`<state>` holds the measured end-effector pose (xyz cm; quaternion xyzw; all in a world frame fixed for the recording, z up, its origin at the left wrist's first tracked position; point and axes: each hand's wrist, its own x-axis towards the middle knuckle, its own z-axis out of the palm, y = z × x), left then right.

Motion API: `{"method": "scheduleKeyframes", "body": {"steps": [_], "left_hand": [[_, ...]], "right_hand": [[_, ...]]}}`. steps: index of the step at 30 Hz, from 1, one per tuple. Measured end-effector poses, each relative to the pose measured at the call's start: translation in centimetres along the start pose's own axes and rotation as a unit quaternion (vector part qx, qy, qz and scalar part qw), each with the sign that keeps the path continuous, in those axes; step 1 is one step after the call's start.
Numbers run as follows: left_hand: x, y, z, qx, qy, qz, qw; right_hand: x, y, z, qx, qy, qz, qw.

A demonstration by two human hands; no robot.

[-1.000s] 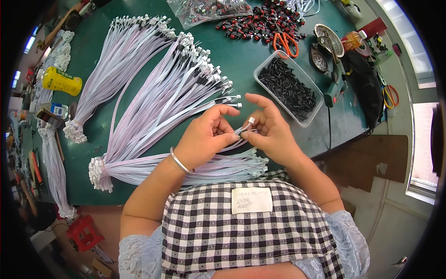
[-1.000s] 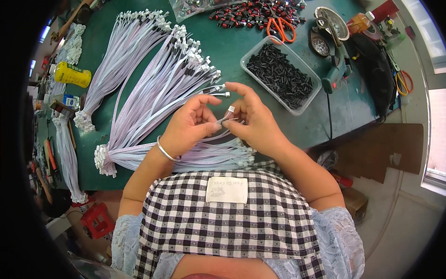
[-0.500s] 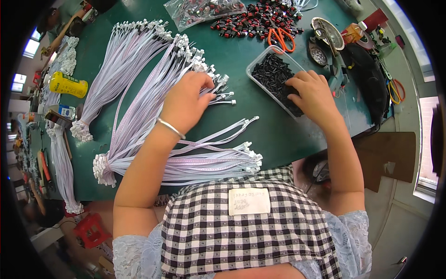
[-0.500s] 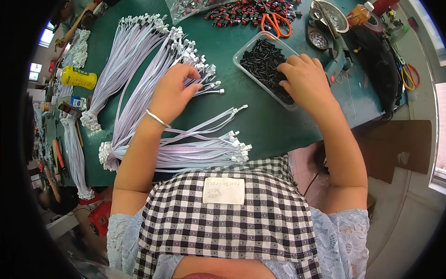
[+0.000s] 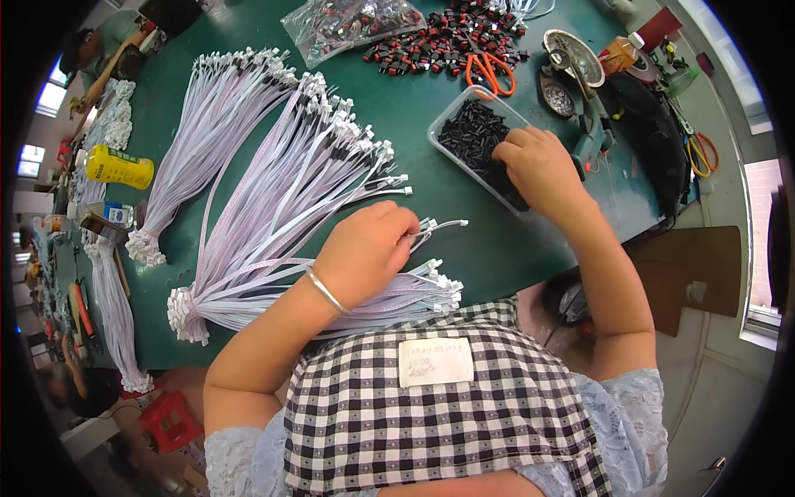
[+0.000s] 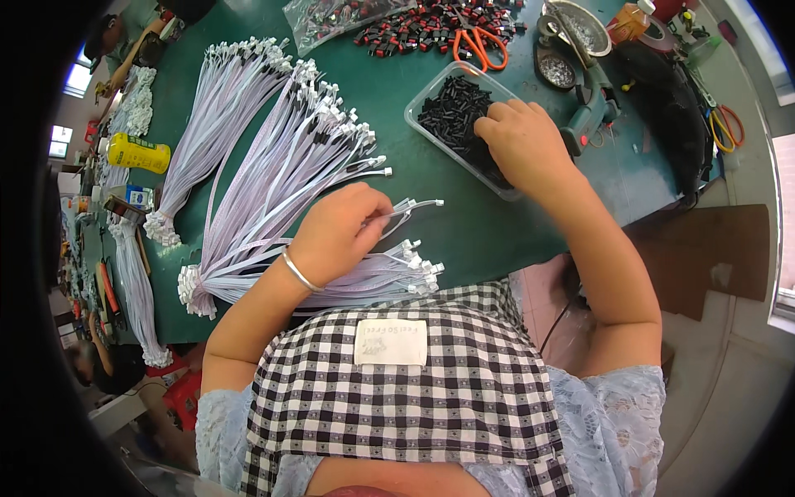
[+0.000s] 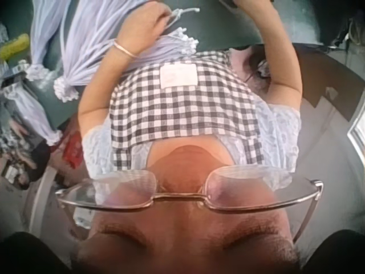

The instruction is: The person repeatedly picks up a white cable and a small black plastic connector from a container on the table. They insert the connector into the end of the cable by hand and place the assembled unit back onto the table. This process is repeated continuously throughout the video.

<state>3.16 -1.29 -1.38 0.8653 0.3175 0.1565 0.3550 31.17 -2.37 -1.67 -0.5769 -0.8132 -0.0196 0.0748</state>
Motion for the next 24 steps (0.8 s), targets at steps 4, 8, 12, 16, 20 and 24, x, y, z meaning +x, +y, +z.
{"method": "scheduleKeyframes", "body": {"steps": [4,8,12,16,20,24], "left_hand": [[1.0,1.8,-1.2,-0.095,-0.012,-0.054,0.994],[1.8,2.3,-0.6,-0.066,0.020,0.032,0.997],[1.8,1.9,-0.6,-0.141,0.020,-0.005,0.990],[1.0,0.7,-1.0,-0.412,-0.049,-0.212,0.885],[0.5,0.1,-0.2,-0.468,-0.010,-0.220,0.856],[0.4,-0.3,0.0,-0.520,0.004,-0.231,0.823]], "right_hand": [[-0.1,-0.3,-1.0,0.116,0.092,0.041,0.988],[-0.4,-1.8,-2.6,0.301,0.089,0.110,0.943],[-1.6,-3.9,-3.4,0.408,0.042,0.071,0.909],[-3.2,-7.1,-2.5,0.381,-0.012,0.032,0.924],[-3.7,-8.3,0.3,0.284,-0.071,-0.010,0.956],[-3.5,-8.8,0.1,0.223,-0.053,-0.022,0.973]]}}
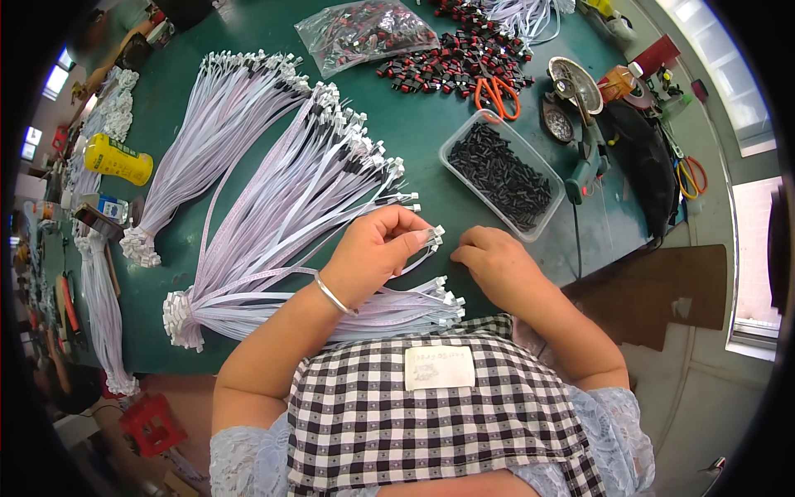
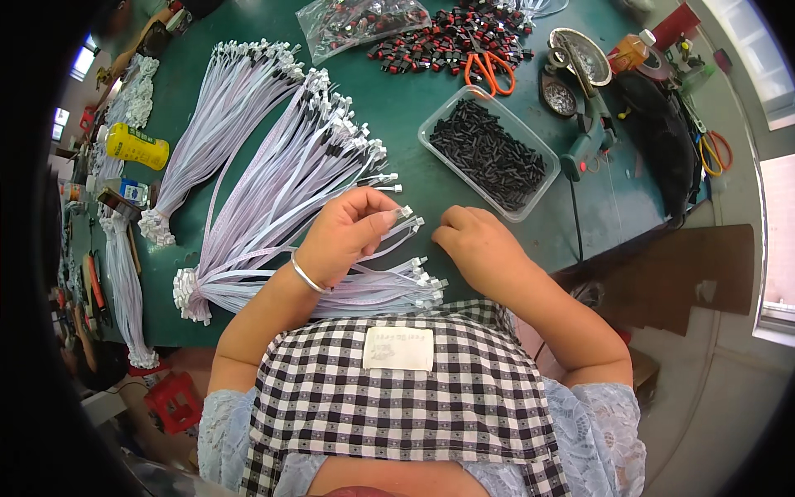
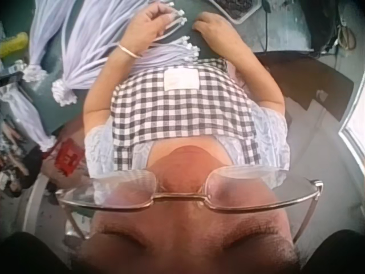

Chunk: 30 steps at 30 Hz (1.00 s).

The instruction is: The person repeatedly picks up a white cable and a small black plastic connector from a container on the table. They insert the connector into the end of the cable by hand and place the assembled unit back onto the table. This process is repeated continuously throughout the video.

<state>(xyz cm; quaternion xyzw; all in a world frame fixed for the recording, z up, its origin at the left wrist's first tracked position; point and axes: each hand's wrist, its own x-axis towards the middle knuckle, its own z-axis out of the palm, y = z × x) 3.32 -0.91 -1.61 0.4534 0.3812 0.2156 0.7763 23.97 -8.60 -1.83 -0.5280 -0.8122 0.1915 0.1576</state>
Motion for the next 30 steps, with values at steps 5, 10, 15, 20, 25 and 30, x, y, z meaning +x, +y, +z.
{"method": "scheduleKeyframes", "body": {"steps": [5,10,15,20,25,30], "left_hand": [[-0.1,-0.5,-0.3,-0.030,-0.009,-0.013,0.999],[0.0,-0.8,-0.3,-0.036,-0.012,0.021,0.999],[0.1,-1.3,-0.1,0.018,0.011,0.044,0.999],[-0.1,-1.3,0.0,-0.020,0.016,0.058,0.998],[0.1,-1.7,0.0,-0.024,0.009,0.064,0.998],[-0.1,-1.5,-0.2,0.014,-0.007,0.034,0.999]], "right_hand": [[-0.3,0.6,0.0,-0.045,0.028,0.016,0.998],[0.8,-0.7,-1.3,0.116,0.143,0.030,0.982],[2.0,-2.5,-1.0,0.250,0.255,-0.007,0.934],[1.8,-3.2,0.3,0.215,0.237,0.017,0.947],[1.6,-3.3,1.8,0.441,0.262,0.126,0.849],[2.2,-3.0,1.7,0.433,0.297,0.096,0.846]]}}
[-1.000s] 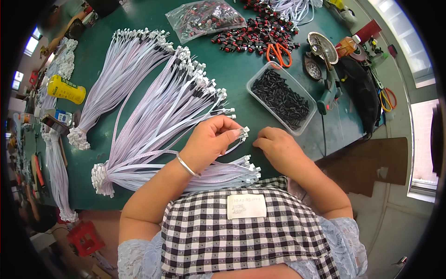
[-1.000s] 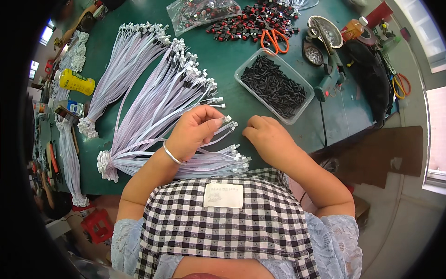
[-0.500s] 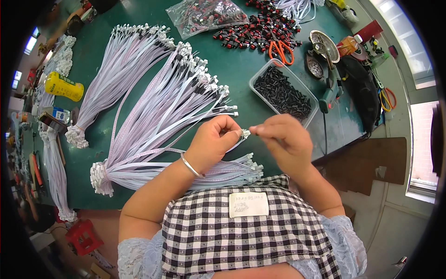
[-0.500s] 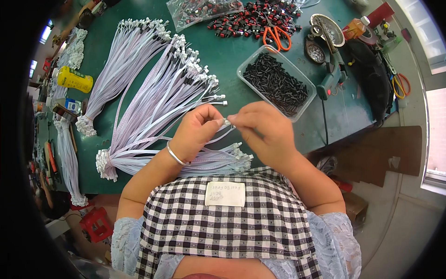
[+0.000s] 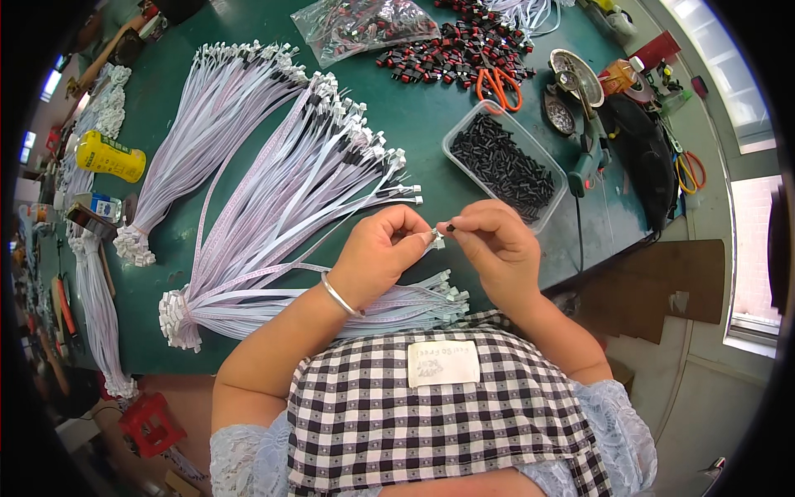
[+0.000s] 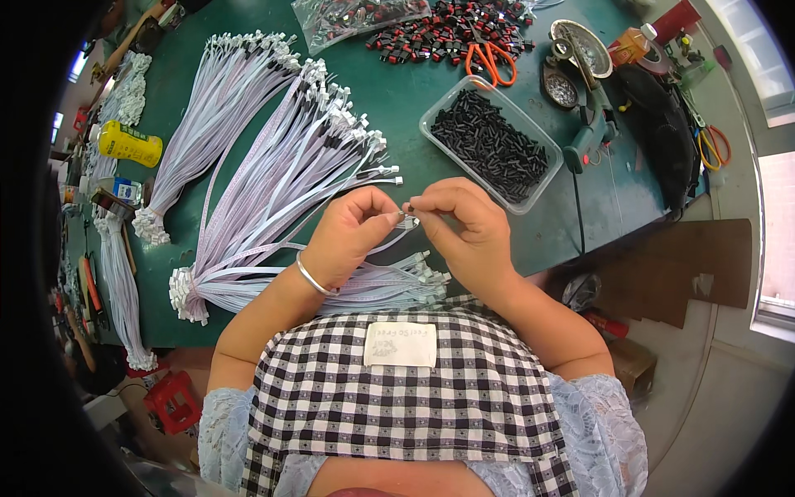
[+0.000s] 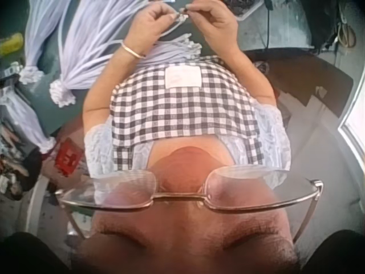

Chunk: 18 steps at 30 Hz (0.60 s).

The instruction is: The person repeatedly picks up a white cable and a small black plastic connector from a container on the table. They insert the connector into the end of the cable by hand and place the assembled unit back onto the table. This process is repeated continuously throughout the video.

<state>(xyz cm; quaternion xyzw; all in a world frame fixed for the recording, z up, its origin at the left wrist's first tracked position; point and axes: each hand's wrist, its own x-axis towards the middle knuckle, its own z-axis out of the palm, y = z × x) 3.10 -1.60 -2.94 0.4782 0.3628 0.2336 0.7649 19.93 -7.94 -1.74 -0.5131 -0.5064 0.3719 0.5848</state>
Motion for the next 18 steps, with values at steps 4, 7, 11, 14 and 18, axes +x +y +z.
{"method": "scheduleKeyframes", "body": {"steps": [4,7,11,14,18], "left_hand": [[0.11,-0.32,-0.01,0.012,-0.013,0.001,1.000],[0.03,-0.25,0.04,0.030,-0.022,-0.017,0.999],[-0.04,0.11,0.00,0.036,-0.017,-0.003,0.999],[-0.01,0.09,-0.03,0.021,-0.019,-0.008,1.000],[0.06,-0.13,-0.08,0.028,-0.022,-0.003,0.999]], "right_hand": [[0.53,-0.04,-0.39,-0.083,-0.024,-0.051,0.995],[0.88,-0.10,-0.40,-0.100,-0.034,-0.070,0.992],[0.99,-0.33,-0.68,-0.116,-0.019,-0.087,0.989],[0.98,-0.45,-0.99,-0.133,-0.040,-0.107,0.984],[1.09,-0.82,-0.79,-0.170,-0.058,-0.145,0.973]]}}
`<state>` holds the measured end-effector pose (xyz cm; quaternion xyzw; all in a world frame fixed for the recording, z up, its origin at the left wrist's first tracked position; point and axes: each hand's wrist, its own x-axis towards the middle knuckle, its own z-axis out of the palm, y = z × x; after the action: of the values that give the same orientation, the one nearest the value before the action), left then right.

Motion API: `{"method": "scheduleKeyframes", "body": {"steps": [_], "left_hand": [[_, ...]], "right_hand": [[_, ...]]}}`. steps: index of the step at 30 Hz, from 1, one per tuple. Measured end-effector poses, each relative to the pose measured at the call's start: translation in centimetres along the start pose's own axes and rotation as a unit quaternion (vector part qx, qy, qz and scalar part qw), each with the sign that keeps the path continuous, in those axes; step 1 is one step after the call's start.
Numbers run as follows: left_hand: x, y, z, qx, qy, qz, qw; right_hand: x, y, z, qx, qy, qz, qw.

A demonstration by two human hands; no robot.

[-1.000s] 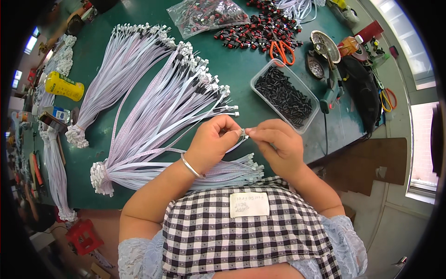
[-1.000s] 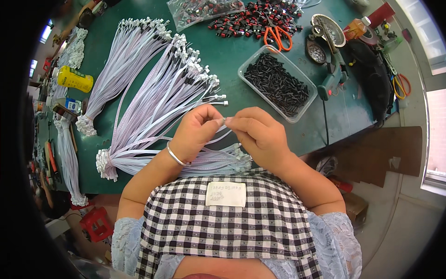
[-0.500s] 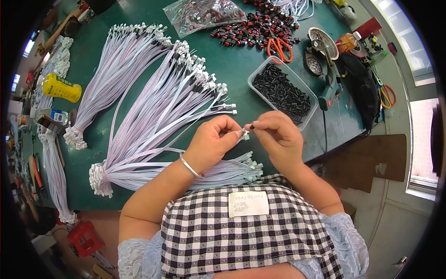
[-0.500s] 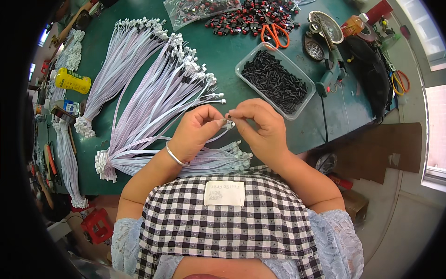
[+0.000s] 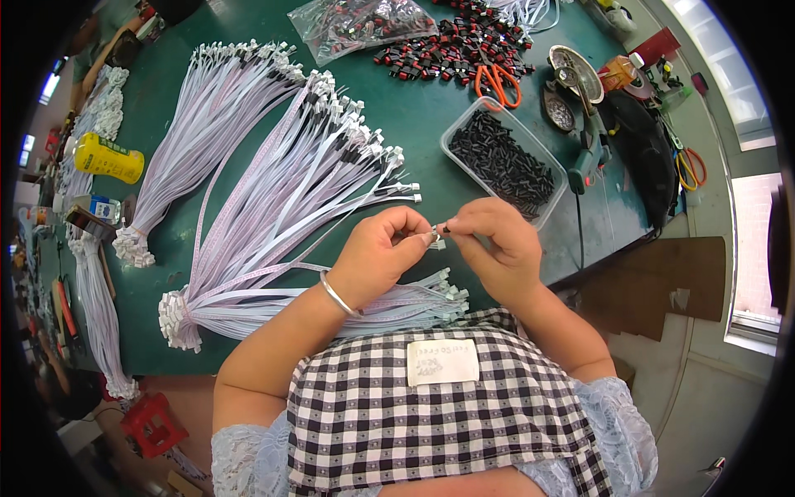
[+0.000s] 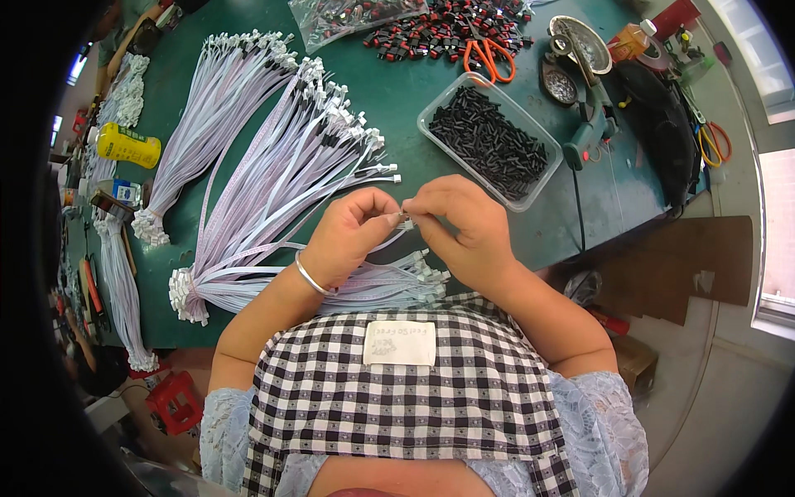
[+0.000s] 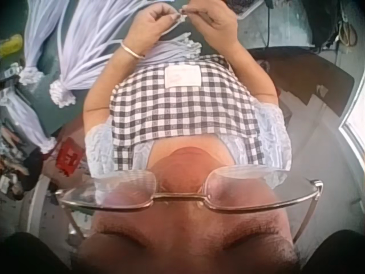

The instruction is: The person repeatedly picks up a white cable and a small black plastic connector from a container on the table. They insert the connector into the end of the cable by hand and place the assembled unit back onto the table. This process is repeated continuously throughout the video.

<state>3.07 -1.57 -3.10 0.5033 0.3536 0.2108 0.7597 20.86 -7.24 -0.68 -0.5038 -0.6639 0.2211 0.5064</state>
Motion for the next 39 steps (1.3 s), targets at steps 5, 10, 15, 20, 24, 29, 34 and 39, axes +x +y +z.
{"method": "scheduleKeyframes", "body": {"steps": [5,10,15,20,24,29,34,39], "left_hand": [[0.0,-0.2,0.0,-0.007,-0.008,-0.004,1.000],[0.0,0.1,0.1,0.005,-0.013,-0.012,1.000],[0.0,-0.2,-0.1,0.019,0.012,0.014,1.000],[0.0,-0.3,0.0,0.018,0.013,0.026,0.999],[0.0,-0.2,-0.1,0.019,0.012,0.026,0.999],[0.0,-0.3,0.0,0.025,0.016,0.031,0.999],[0.0,-0.4,0.0,0.052,0.019,0.035,0.998],[0.0,-0.4,0.0,0.102,0.029,0.080,0.991]], "right_hand": [[0.3,0.4,0.0,0.002,-0.007,-0.016,1.000],[0.0,1.0,0.2,0.043,-0.002,0.034,0.998],[-1.0,0.9,0.4,0.173,0.052,0.252,0.951],[-1.2,0.7,0.1,0.152,0.005,0.270,0.951],[-1.2,0.9,-0.2,0.125,-0.050,0.273,0.953],[-1.0,0.7,0.2,0.142,-0.016,0.276,0.950],[-1.0,0.7,0.3,0.098,-0.027,0.246,0.964],[-0.6,0.8,0.2,0.013,-0.053,0.127,0.990]]}}
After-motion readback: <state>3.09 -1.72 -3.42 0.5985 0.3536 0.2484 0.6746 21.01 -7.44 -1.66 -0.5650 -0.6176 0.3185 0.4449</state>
